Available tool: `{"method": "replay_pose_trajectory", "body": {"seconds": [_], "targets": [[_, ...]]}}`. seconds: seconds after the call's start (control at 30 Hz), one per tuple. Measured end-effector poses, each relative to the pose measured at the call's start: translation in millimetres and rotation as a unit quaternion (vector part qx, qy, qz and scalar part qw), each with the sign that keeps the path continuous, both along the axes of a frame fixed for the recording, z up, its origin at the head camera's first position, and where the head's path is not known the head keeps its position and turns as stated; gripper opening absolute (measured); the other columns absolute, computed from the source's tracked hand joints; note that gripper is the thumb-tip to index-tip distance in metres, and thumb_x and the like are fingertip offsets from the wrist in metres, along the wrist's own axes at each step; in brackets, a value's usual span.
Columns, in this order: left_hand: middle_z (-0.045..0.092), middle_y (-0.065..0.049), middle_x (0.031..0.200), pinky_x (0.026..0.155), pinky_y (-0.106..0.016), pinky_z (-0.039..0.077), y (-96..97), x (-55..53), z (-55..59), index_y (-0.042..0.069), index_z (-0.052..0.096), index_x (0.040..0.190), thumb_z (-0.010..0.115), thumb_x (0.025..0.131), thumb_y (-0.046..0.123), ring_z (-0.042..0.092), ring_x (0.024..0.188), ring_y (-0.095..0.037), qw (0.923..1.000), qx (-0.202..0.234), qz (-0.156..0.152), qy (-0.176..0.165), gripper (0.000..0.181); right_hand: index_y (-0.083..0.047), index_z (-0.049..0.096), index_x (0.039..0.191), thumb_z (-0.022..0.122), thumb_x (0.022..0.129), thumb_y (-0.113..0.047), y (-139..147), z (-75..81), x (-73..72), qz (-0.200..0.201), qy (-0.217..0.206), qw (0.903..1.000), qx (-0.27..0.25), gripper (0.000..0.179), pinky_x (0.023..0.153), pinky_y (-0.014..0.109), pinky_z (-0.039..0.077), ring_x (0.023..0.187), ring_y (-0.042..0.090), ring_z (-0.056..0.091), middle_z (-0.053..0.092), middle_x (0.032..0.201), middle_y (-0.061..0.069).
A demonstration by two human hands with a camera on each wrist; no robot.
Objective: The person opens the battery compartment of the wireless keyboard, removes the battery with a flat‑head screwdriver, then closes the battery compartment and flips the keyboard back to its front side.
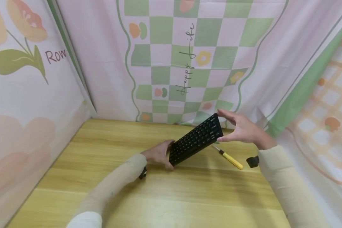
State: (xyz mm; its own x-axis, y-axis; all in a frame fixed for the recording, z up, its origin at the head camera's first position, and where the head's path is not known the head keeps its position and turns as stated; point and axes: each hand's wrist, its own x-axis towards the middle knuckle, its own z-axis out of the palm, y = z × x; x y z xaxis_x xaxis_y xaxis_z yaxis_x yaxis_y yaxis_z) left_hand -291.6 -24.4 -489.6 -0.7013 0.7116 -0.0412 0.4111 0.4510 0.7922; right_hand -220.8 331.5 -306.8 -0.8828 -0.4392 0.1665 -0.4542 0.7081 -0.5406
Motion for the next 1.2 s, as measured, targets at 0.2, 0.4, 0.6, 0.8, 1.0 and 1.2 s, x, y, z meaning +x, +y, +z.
{"method": "replay_pose_trajectory", "body": {"seconds": [0.2, 0.4, 0.6, 0.8, 1.0, 1.2], "targets": [[0.031, -0.017, 0.172, 0.133, -0.052, 0.024, -35.8, -3.9, 10.7, 0.001, 0.022, 0.166, 0.103, 0.062, 0.026, 0.033, 0.159, -0.035, 0.9994, 0.001, 0.004, 0.035, 0.134, -0.011, 0.018, 0.170, 0.098, 0.073, -0.030, 4.5, -14.8, -3.1, 0.005, -0.014, 0.9999, 0.006, 0.127, 0.126, 0.068, 0.026, 0.156, 0.050, 0.030, 0.033, 0.171, 0.021], [0.030, -0.014, 0.173, 0.133, -0.056, 0.021, -71.1, -7.5, 26.0, 0.005, 0.022, 0.167, 0.104, 0.061, 0.032, 0.029, 0.161, -0.034, 0.9989, 0.002, 0.025, 0.040, 0.136, -0.007, 0.015, 0.170, 0.098, 0.069, -0.049, 6.1, -36.0, -5.0, 0.002, -0.021, 0.9979, 0.061, 0.136, 0.122, 0.075, 0.027, 0.155, 0.053, 0.029, 0.029, 0.172, 0.023], [0.031, -0.013, 0.173, 0.133, -0.059, 0.019, -94.0, -8.3, 39.7, 0.010, 0.025, 0.167, 0.105, 0.056, 0.030, 0.027, 0.161, -0.033, 0.9981, -0.001, 0.045, 0.042, 0.138, 0.001, 0.017, 0.168, 0.097, 0.066, -0.053, -0.2, -63.4, -8.5, 0.001, -0.033, 0.9953, 0.091, 0.140, 0.124, 0.072, 0.027, 0.155, 0.055, 0.028, 0.024, 0.172, 0.029], [0.032, -0.010, 0.173, 0.133, -0.061, 0.018, -105.7, -10.7, 40.8, 0.011, 0.026, 0.167, 0.106, 0.054, 0.029, 0.028, 0.161, -0.034, 0.9971, -0.011, 0.059, 0.046, 0.139, 0.004, 0.018, 0.166, 0.099, 0.066, -0.042, -12.2, -94.1, -14.6, -0.004, -0.046, 0.9935, 0.104, 0.137, 0.126, 0.069, 0.026, 0.154, 0.056, 0.029, 0.026, 0.170, 0.031], [0.033, -0.011, 0.172, 0.132, -0.062, 0.018, -111.0, -11.5, 33.9, 0.009, 0.024, 0.167, 0.106, 0.051, 0.029, 0.028, 0.161, -0.036, 0.9968, -0.010, 0.070, 0.036, 0.143, 0.006, 0.018, 0.166, 0.100, 0.064, -0.040, -19.3, -125.2, -22.7, 0.001, -0.054, 0.9943, 0.092, 0.139, 0.127, 0.069, 0.023, 0.156, 0.055, 0.025, 0.027, 0.171, 0.029], [0.034, -0.011, 0.171, 0.132, -0.060, 0.020, -115.5, -12.2, 13.0, 0.009, 0.024, 0.167, 0.106, 0.051, 0.026, 0.031, 0.159, -0.035, 0.9964, -0.002, 0.079, 0.029, 0.143, 0.008, 0.022, 0.164, 0.102, 0.060, -0.037, -27.4, -149.5, -28.7, -0.007, -0.052, 0.9952, 0.083, 0.138, 0.127, 0.068, 0.022, 0.155, 0.055, 0.027, 0.029, 0.169, 0.031]]}}
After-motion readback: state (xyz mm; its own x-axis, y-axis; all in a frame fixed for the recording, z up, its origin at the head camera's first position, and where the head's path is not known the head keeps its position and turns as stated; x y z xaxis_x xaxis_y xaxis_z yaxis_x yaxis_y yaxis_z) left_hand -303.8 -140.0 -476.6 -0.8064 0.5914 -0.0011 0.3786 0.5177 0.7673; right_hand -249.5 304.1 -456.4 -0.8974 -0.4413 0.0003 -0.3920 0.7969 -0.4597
